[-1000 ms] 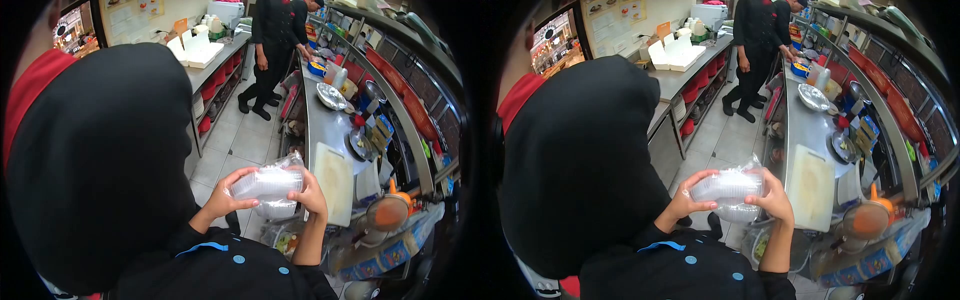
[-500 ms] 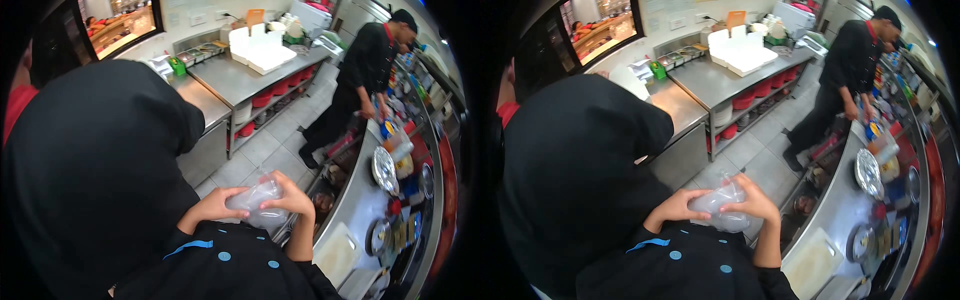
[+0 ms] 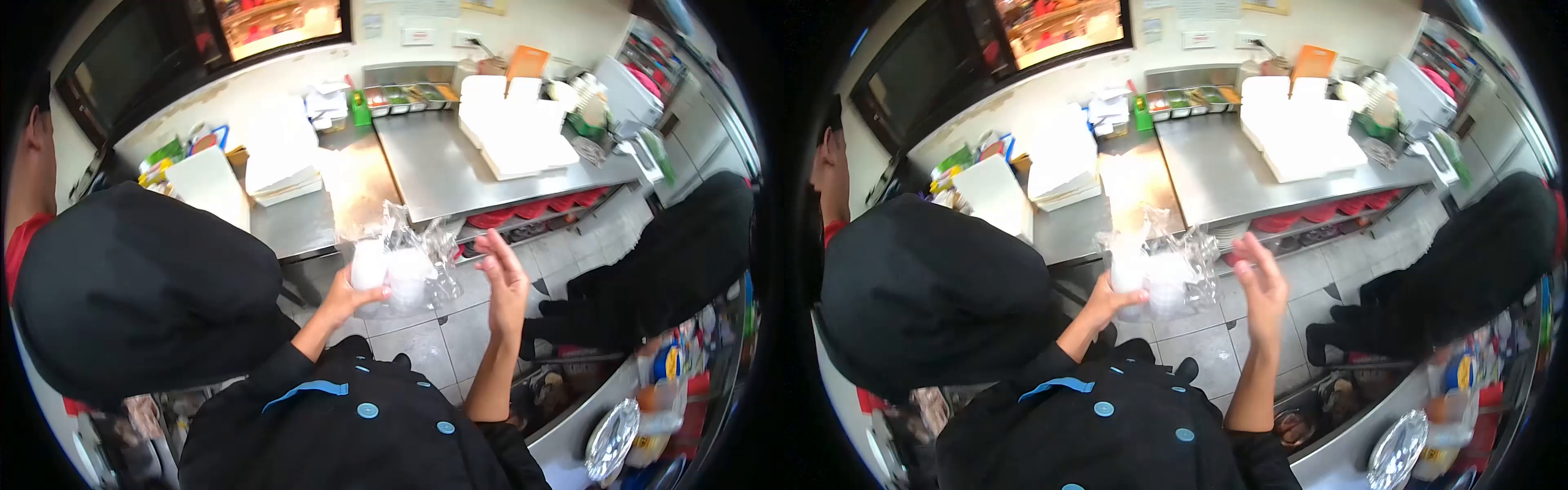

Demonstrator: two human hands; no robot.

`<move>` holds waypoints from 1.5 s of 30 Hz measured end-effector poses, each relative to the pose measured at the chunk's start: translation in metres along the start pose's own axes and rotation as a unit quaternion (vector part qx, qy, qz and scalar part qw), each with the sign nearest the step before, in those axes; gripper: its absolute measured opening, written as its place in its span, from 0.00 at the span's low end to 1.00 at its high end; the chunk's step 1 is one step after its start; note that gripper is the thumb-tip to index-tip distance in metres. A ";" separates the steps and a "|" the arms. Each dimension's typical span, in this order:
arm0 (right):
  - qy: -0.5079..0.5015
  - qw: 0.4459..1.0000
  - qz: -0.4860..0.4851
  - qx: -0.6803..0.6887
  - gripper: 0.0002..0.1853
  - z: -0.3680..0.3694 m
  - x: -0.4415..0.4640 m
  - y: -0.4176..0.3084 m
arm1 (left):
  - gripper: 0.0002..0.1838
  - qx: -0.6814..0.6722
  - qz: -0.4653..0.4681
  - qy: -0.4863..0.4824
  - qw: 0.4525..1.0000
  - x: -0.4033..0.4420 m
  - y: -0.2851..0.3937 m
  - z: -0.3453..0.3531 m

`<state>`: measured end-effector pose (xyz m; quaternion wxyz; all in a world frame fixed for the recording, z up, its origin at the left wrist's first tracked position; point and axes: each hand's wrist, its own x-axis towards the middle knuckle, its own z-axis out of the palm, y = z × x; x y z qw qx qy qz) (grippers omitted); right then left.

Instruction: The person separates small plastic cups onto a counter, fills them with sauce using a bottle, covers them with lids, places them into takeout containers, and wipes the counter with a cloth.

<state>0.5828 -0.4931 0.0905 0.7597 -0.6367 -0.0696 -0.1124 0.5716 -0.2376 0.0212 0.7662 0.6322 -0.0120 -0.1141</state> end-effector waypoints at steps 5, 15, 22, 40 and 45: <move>-0.166 0.981 0.099 -0.018 0.29 -0.004 0.061 0.070 | 0.27 -0.049 0.015 0.035 0.998 0.038 0.002 -0.018; -0.195 0.968 0.143 0.062 0.25 0.075 0.188 0.123 | 0.31 0.008 0.042 0.148 0.988 0.149 -0.012 -0.093; -0.247 0.935 0.209 0.148 0.10 0.059 0.269 0.203 | 0.37 -0.021 0.007 0.218 0.976 0.233 -0.062 -0.142; -0.662 0.722 0.194 -0.057 0.28 0.118 0.383 0.302 | 0.30 -0.182 -0.100 0.331 0.921 0.269 -0.084 -0.125; -0.754 0.639 -0.087 -0.128 0.52 0.129 0.359 0.321 | 0.33 -0.207 -0.014 0.274 0.939 0.249 -0.069 -0.098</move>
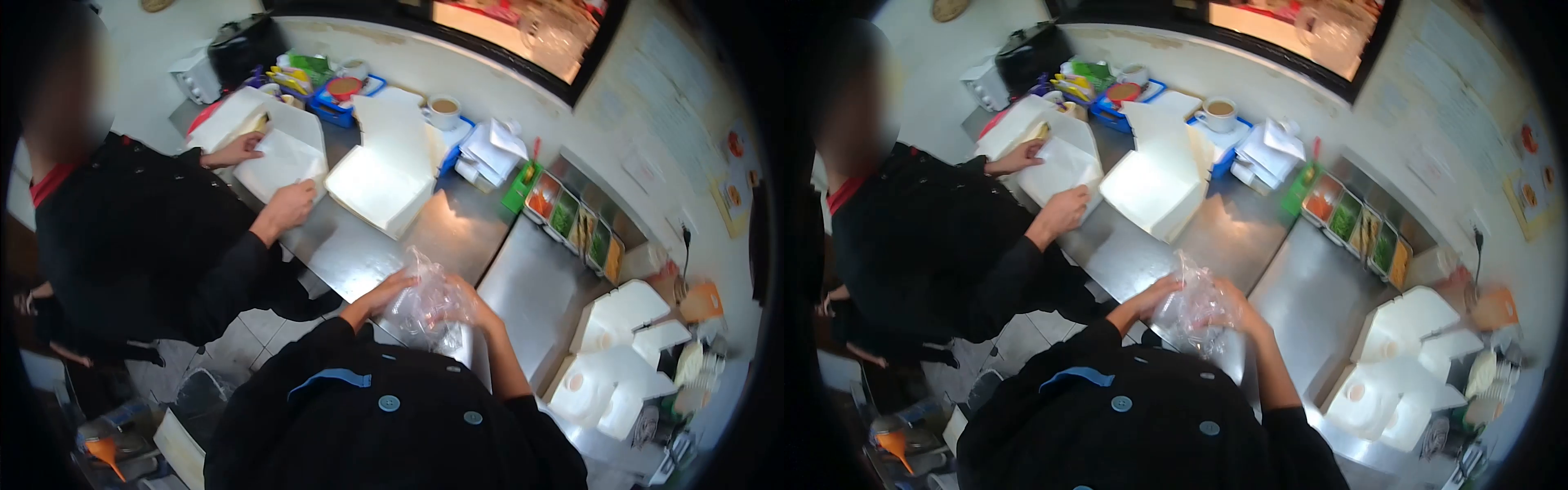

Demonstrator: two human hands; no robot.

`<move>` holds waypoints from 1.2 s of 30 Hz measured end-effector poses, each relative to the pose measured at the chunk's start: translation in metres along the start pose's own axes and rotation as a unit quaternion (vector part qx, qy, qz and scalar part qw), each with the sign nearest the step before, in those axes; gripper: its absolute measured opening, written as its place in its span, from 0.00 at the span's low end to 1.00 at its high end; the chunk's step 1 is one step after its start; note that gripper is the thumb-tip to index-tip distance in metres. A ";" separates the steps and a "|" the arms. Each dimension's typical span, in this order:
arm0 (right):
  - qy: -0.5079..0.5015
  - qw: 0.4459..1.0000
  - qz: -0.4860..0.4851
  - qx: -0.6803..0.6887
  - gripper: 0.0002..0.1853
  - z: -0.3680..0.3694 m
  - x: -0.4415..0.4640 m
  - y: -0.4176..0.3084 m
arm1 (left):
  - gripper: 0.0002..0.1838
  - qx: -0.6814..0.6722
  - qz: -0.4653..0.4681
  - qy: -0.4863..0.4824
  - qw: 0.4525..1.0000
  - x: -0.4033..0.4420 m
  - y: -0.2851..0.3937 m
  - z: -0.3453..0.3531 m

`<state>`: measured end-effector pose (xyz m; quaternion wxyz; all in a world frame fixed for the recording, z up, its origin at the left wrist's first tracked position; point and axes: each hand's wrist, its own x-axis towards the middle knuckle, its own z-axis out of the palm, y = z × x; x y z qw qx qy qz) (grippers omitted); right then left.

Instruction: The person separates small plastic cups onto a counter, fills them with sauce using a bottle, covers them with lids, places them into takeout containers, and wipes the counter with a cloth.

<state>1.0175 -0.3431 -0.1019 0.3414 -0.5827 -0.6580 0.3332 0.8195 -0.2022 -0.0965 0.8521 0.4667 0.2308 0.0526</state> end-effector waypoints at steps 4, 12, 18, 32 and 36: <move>0.049 0.993 -0.031 0.100 0.54 -0.018 0.031 -0.137 | 0.37 0.110 0.193 0.013 0.975 -0.067 0.063 0.017; -0.127 0.947 -0.172 0.240 0.37 0.010 0.147 -0.297 | 0.41 0.421 0.543 0.387 0.616 -0.299 0.159 0.096; -0.126 0.768 -0.627 0.042 0.40 0.042 0.135 -0.443 | 0.39 0.535 0.612 0.434 0.389 -0.395 0.135 0.131; -0.072 0.701 -0.709 -0.022 0.29 0.043 0.109 -0.471 | 0.18 0.586 0.652 0.422 0.231 -0.417 0.131 0.130; -0.084 0.736 -0.671 0.008 0.29 0.041 0.115 -0.456 | 0.23 0.554 0.615 0.474 0.302 -0.400 0.131 0.131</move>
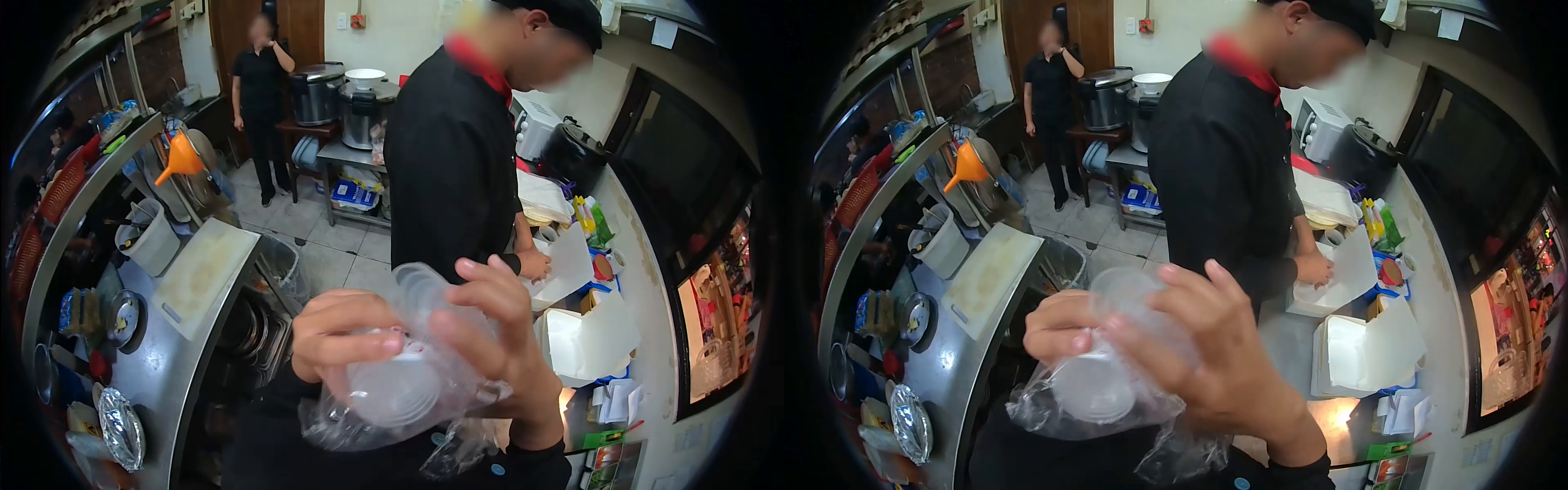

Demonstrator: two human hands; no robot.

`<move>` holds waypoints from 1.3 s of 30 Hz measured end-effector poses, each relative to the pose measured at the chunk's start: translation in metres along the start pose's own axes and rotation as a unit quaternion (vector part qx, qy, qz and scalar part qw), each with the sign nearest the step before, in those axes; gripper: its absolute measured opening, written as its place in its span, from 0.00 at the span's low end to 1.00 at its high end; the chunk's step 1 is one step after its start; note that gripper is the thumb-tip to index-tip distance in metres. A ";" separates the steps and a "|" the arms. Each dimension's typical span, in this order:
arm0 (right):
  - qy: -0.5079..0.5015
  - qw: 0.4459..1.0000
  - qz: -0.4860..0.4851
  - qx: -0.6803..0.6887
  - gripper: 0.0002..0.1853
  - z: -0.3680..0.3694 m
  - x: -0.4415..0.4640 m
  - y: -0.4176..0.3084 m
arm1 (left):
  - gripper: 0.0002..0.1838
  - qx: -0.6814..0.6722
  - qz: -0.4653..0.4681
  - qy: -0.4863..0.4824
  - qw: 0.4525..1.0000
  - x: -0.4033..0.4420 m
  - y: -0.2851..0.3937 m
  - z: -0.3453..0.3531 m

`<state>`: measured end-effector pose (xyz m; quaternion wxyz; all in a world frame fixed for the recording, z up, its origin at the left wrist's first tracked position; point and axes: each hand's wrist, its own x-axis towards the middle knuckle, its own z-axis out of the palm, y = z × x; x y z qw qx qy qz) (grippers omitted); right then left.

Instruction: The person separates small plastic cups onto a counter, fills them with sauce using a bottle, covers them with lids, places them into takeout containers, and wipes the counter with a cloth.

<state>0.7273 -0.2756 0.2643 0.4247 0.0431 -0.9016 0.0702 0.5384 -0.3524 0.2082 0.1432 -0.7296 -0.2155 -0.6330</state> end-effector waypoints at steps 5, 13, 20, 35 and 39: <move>0.032 0.989 0.146 -0.003 0.37 0.010 -0.062 0.018 | 0.38 -0.070 -0.224 -0.045 0.971 -0.024 -0.018 0.021; -0.010 0.910 0.394 -0.127 0.36 0.012 -0.174 -0.003 | 0.37 -0.249 -0.348 -0.266 0.864 -0.096 -0.051 0.135; 0.118 0.791 0.600 -0.019 0.34 0.003 -0.296 -0.038 | 0.34 -0.367 -0.403 -0.399 0.737 -0.133 -0.036 0.254; 0.617 0.426 0.635 0.186 0.10 0.058 -0.486 -0.057 | 0.23 -0.350 -0.511 -0.619 0.483 -0.232 -0.034 0.362; 0.607 0.401 0.643 0.239 0.02 0.035 -0.493 -0.056 | 0.14 -0.364 -0.544 -0.535 0.535 -0.254 -0.048 0.360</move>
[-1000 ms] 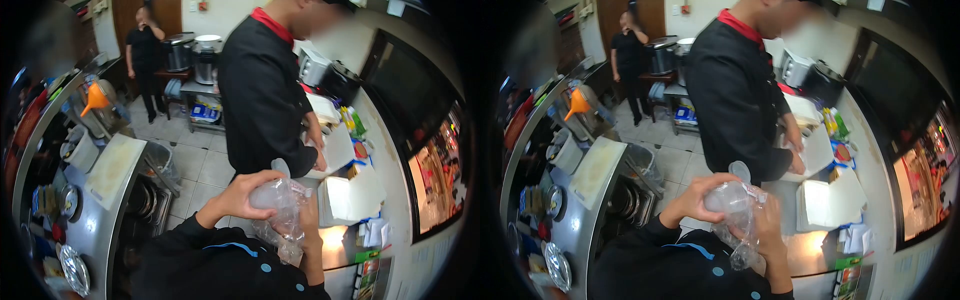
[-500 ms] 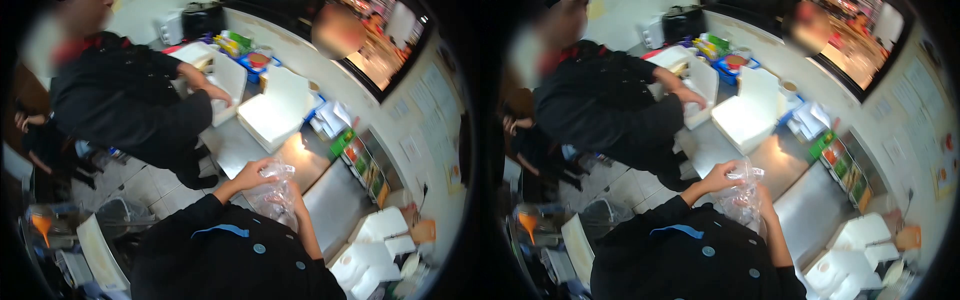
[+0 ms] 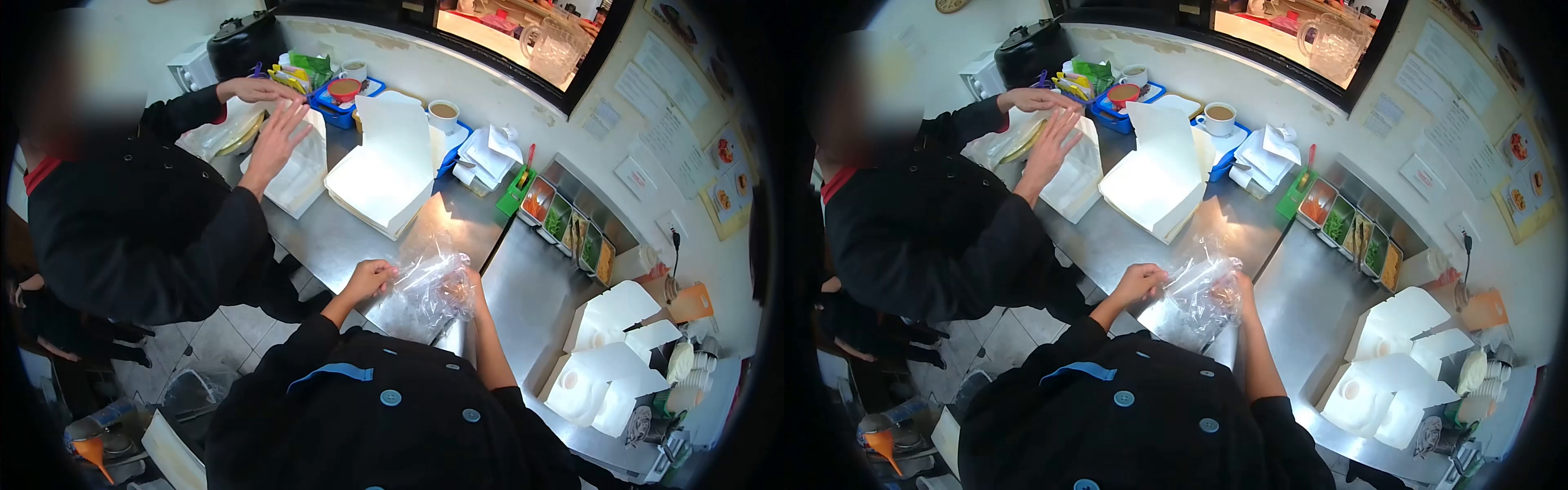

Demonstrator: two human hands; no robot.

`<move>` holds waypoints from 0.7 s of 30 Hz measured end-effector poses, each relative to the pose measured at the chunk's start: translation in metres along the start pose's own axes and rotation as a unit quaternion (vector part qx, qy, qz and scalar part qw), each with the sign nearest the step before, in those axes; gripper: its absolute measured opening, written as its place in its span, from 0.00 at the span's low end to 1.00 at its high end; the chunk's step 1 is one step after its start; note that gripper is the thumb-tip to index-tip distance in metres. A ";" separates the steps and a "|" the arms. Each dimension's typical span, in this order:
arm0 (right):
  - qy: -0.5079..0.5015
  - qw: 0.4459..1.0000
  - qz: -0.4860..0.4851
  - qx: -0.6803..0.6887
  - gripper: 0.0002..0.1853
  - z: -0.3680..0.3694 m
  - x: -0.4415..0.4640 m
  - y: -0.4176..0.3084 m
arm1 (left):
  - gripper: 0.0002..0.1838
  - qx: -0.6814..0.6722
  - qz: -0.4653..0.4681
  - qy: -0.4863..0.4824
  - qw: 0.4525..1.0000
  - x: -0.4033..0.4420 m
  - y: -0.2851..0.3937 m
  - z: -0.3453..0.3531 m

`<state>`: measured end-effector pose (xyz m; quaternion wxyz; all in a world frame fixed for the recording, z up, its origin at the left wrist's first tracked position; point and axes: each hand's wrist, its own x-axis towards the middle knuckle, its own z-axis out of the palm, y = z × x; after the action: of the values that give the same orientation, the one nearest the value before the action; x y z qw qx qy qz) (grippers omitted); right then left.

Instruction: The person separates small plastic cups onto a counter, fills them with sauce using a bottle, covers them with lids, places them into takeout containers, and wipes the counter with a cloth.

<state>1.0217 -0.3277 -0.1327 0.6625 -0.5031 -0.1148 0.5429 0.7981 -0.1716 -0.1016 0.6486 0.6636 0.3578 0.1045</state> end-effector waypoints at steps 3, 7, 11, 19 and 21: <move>-0.062 0.966 -0.114 -0.222 0.05 0.002 -0.003 -0.018 | 0.12 -0.029 0.041 0.063 0.997 -0.003 -0.014 -0.009; 0.059 0.916 -0.152 -0.367 0.08 -0.029 0.020 -0.017 | 0.12 -0.089 0.051 0.154 0.983 -0.017 -0.038 -0.037; 0.091 0.885 -0.171 -0.424 0.18 -0.024 0.017 -0.046 | 0.15 -0.113 0.010 0.184 0.976 -0.046 -0.069 -0.071; 0.209 0.584 -0.477 -0.623 0.14 0.014 0.016 -0.057 | 0.23 -0.356 -0.029 0.108 0.928 -0.079 -0.055 -0.054; 0.145 0.672 -0.439 -0.579 0.13 0.026 0.014 -0.047 | 0.28 -0.376 -0.019 0.089 0.922 -0.077 -0.068 -0.043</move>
<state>1.0366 -0.2976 -0.0888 0.4087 -0.7499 -0.5162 -0.0651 0.6939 -0.1912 -0.1342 0.8176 0.3522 0.3608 0.2778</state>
